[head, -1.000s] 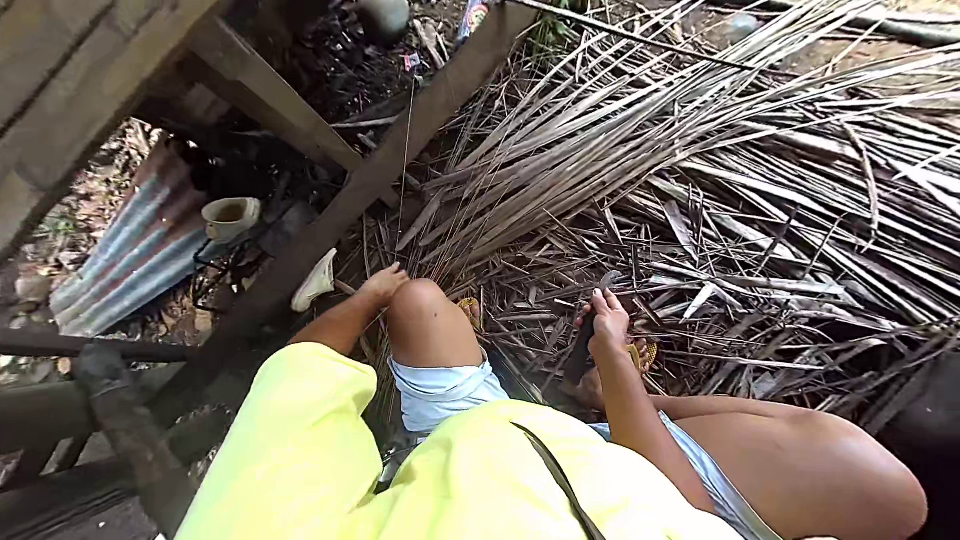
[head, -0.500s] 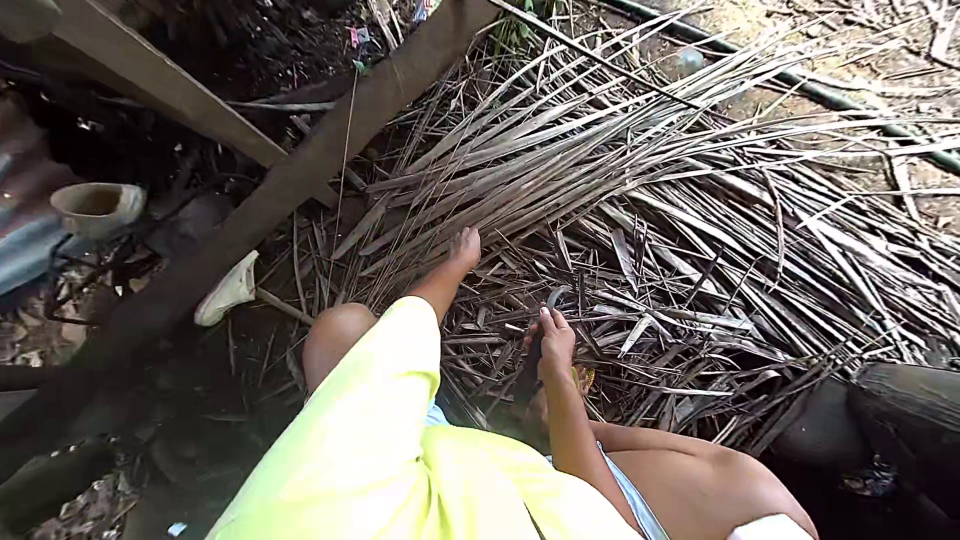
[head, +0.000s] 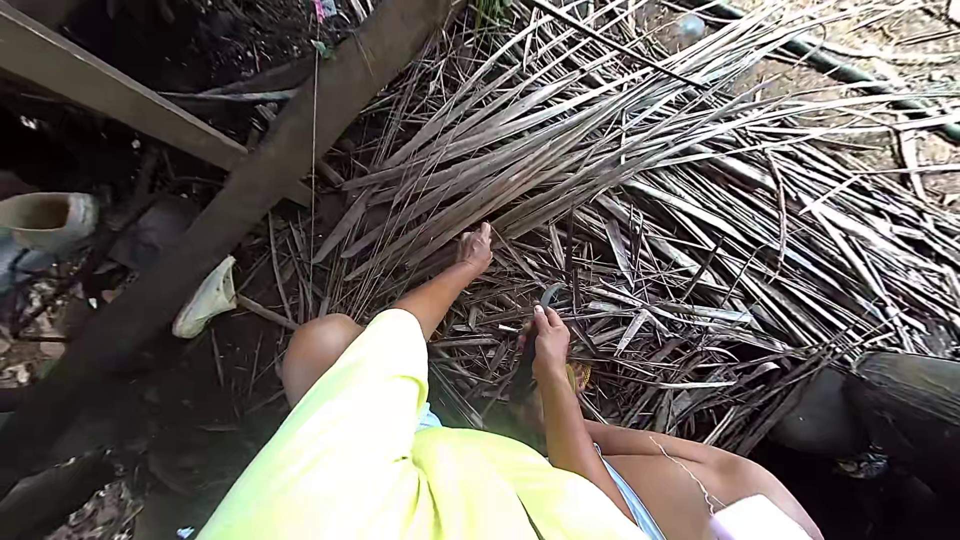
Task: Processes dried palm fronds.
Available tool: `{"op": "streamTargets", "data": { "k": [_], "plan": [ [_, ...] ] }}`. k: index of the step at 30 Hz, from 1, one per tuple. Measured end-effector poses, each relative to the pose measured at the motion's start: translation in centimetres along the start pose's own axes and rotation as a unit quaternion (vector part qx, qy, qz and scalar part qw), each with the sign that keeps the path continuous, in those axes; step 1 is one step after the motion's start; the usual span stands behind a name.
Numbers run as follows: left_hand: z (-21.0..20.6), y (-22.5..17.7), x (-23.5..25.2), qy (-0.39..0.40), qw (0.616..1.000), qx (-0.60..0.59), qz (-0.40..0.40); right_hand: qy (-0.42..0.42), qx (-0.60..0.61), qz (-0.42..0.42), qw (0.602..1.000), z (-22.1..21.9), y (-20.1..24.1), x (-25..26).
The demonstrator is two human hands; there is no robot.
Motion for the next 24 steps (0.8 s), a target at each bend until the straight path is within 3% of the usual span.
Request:
{"op": "streamTargets", "data": {
  "k": [3,8,10,14,20,22,24],
  "plan": [
    [2.1,-4.5,-0.4,0.030,0.983,-0.166,-0.073,-0.003,0.006,0.009,1.000,-0.2,0.3,-0.3],
    [7.7,-12.1,-3.2,0.068,0.893,-0.403,-0.187,0.006,0.003,0.028,1.000,-0.5,0.8,-1.2],
    [10.7,-13.8,-5.1,0.047,0.878,-0.423,-0.220,0.016,0.000,0.038,0.999,-0.6,0.8,-1.6],
    [15.3,-15.3,-9.2,-0.067,0.842,-0.444,-0.300,0.096,0.025,0.037,0.994,-1.0,0.0,-1.9],
    [18.4,-15.9,-15.8,-0.219,0.845,-0.331,-0.359,0.160,0.002,-0.086,0.983,-2.9,-2.4,-4.7],
    [18.6,-16.0,-17.3,-0.253,0.838,-0.316,-0.367,0.166,-0.056,-0.045,0.983,-3.4,-2.1,-6.0],
    [18.7,-16.0,-18.5,-0.262,0.835,-0.309,-0.372,0.181,-0.113,0.057,0.975,-3.8,-0.4,-7.5]
  ]
}}
Point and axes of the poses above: each hand's wrist, its own x-axis towards the middle knuckle, its own z-axis out of the back of the hand, y = z × x, the point moved 4 cm from there along x, towards the middle knuckle, and after that the axes turned 9 degrees about y, right-handed, at the moved point
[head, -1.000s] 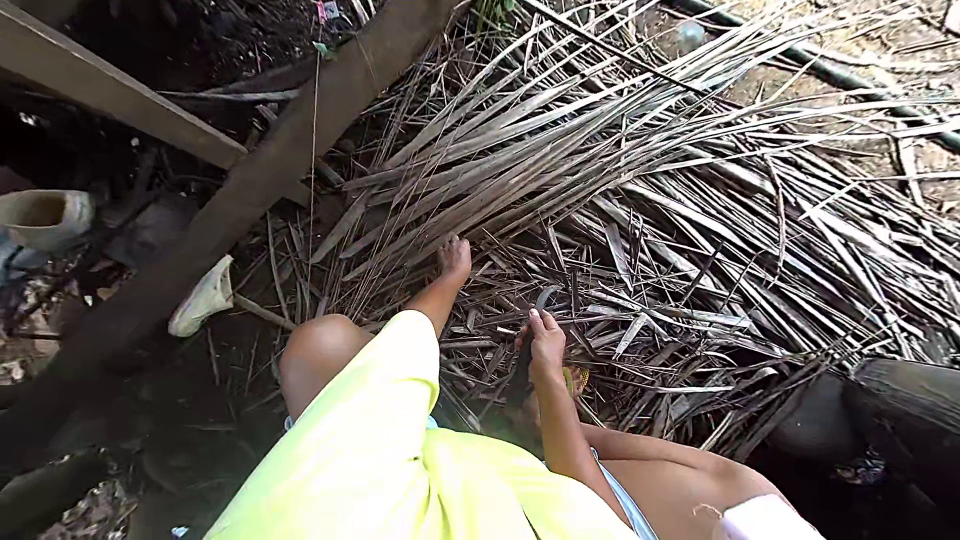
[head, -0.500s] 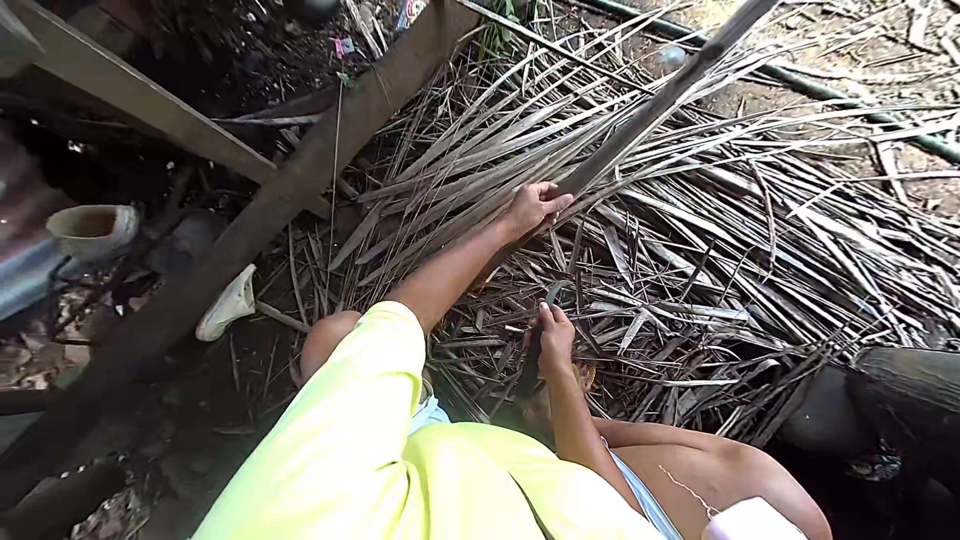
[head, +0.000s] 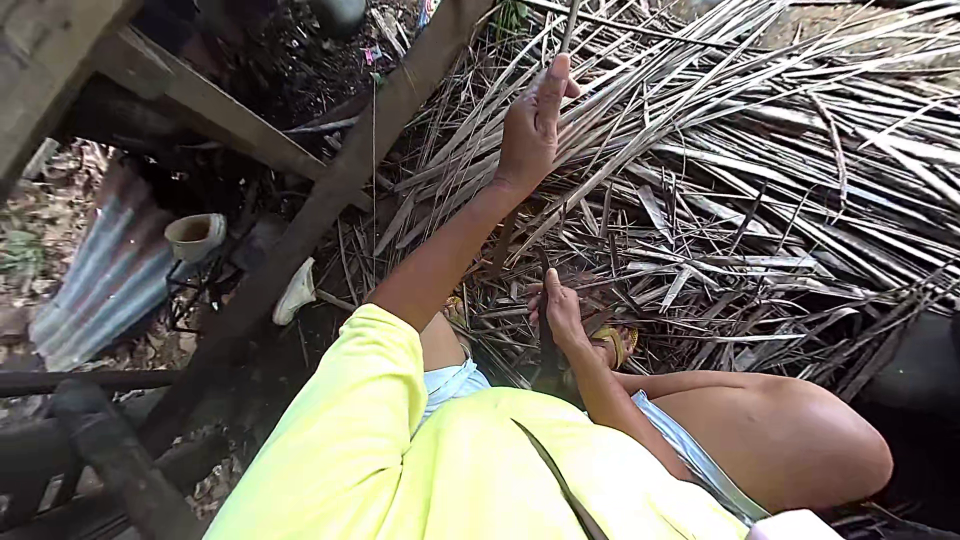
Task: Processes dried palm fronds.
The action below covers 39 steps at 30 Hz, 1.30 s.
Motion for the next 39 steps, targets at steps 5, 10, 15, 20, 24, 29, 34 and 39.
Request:
{"op": "streamTargets", "data": {
  "k": [5,10,15,20,24,29,34,39],
  "plan": [
    [-0.1,-2.3,-1.2,-0.004,0.999,-0.025,-0.021,-0.062,-0.142,0.282,0.947,-1.9,4.1,-2.3],
    [2.9,-8.3,-0.2,-0.058,0.993,-0.024,-0.105,0.122,-0.427,-0.134,0.886,-0.6,-8.9,3.2],
    [6.5,-11.8,0.4,-0.028,0.969,0.163,-0.184,0.052,-0.246,-0.142,0.957,0.9,-6.0,3.5],
    [7.7,-4.4,-4.0,0.189,0.945,0.251,0.089,-0.029,0.174,0.076,0.981,5.6,0.7,2.3],
    [10.0,0.2,-8.6,0.287,0.851,0.378,0.222,0.080,0.280,0.244,0.925,8.7,4.4,-0.7],
    [11.8,1.7,-12.1,0.368,0.817,0.381,0.228,0.062,0.334,0.180,0.923,8.6,5.1,-2.3],
    [12.1,1.0,-13.0,0.442,0.762,0.370,0.295,0.076,0.403,0.214,0.887,8.1,4.4,-1.9],
    [4.8,-0.5,-13.2,0.491,0.772,0.182,0.361,0.162,0.425,0.186,0.871,2.9,3.4,-1.9]
  ]
}}
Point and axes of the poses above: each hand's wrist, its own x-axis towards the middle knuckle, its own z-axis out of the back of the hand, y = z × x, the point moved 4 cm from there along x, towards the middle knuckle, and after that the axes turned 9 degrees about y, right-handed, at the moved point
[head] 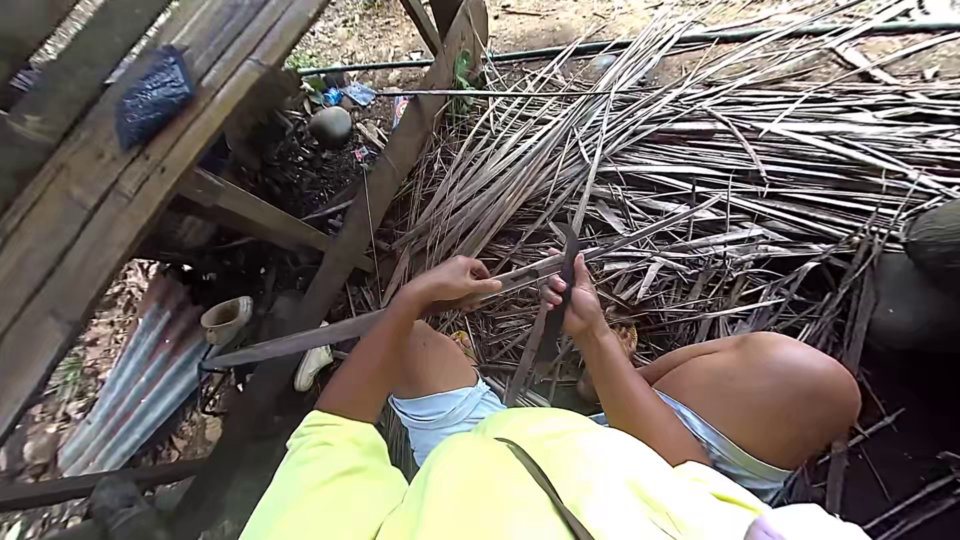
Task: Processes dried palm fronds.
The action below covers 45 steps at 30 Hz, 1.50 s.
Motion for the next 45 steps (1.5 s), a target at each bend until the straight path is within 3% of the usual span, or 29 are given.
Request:
{"op": "streamTargets", "data": {
  "k": [3,5,9,15,23,27,36,45],
  "plan": [
    [-1.9,-3.2,3.1,0.064,0.997,-0.012,-0.029,0.033,0.012,-0.053,0.998,-1.4,-2.4,0.0],
    [-2.9,-3.7,4.7,0.086,0.995,-0.027,-0.034,0.026,-0.042,-0.074,0.996,-1.8,-2.9,-0.5],
    [-2.1,-2.6,4.7,0.007,1.000,-0.007,0.014,-0.035,-0.194,-0.075,0.978,-1.3,-1.3,-1.6],
    [-1.2,-0.7,2.5,-0.064,0.993,0.079,0.064,-0.047,-0.296,-0.057,0.952,-1.3,0.0,-2.5],
    [-2.1,-1.1,0.1,-0.078,0.981,0.155,0.091,-0.008,-0.306,-0.074,0.949,-1.3,-0.4,-2.0],
    [-3.5,0.2,0.0,-0.158,0.953,0.246,0.085,0.011,-0.333,-0.099,0.938,-0.8,-1.2,-1.8],
    [-5.5,0.5,0.5,-0.122,0.954,0.256,0.094,-0.036,-0.302,-0.134,0.943,-0.1,-2.8,-1.5],
    [-7.5,0.5,0.3,-0.107,0.951,0.260,0.128,-0.057,-0.391,-0.123,0.910,1.4,-3.4,-0.7]
  ]
}}
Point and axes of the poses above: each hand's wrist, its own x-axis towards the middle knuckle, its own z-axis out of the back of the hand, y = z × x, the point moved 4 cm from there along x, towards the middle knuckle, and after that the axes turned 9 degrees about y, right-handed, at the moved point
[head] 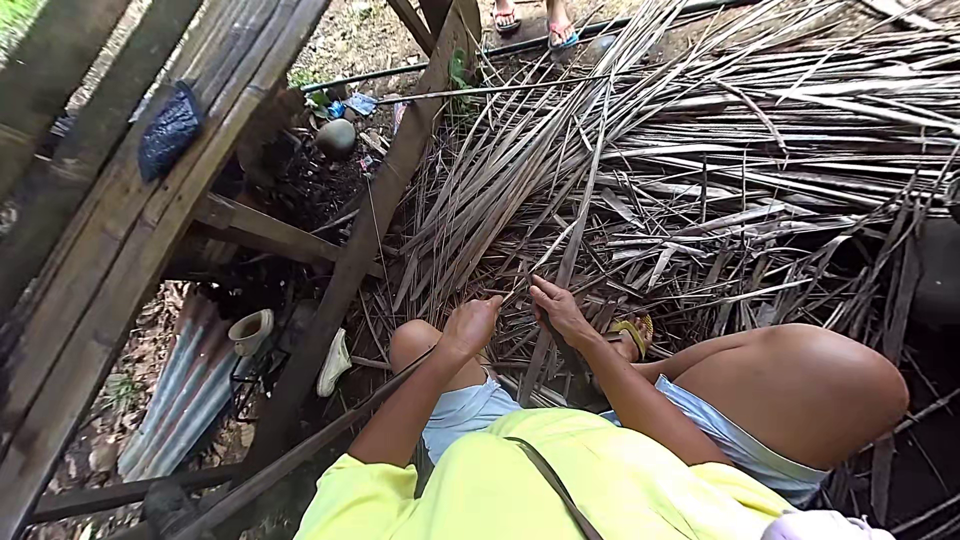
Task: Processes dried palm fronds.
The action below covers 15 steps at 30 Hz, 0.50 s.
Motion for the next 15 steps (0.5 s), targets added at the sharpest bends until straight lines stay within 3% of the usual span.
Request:
{"op": "streamTargets", "data": {
  "k": [3,5,11,15],
  "plan": [
    [-0.3,0.5,0.0,0.009,1.000,-0.006,0.004,-0.018,-0.163,-0.011,0.986,0.4,-0.3,0.7],
    [-0.3,0.7,-0.3,0.020,1.000,-0.005,0.007,-0.042,-0.197,-0.024,0.979,1.0,-0.5,1.0],
    [0.0,2.4,-2.5,0.061,0.997,-0.047,0.002,-0.112,0.005,-0.022,0.993,5.1,-0.7,0.9],
    [0.9,5.2,-4.2,0.087,0.987,-0.135,0.025,-0.213,0.044,0.002,0.976,9.7,-0.8,-0.1]
  ]
}}
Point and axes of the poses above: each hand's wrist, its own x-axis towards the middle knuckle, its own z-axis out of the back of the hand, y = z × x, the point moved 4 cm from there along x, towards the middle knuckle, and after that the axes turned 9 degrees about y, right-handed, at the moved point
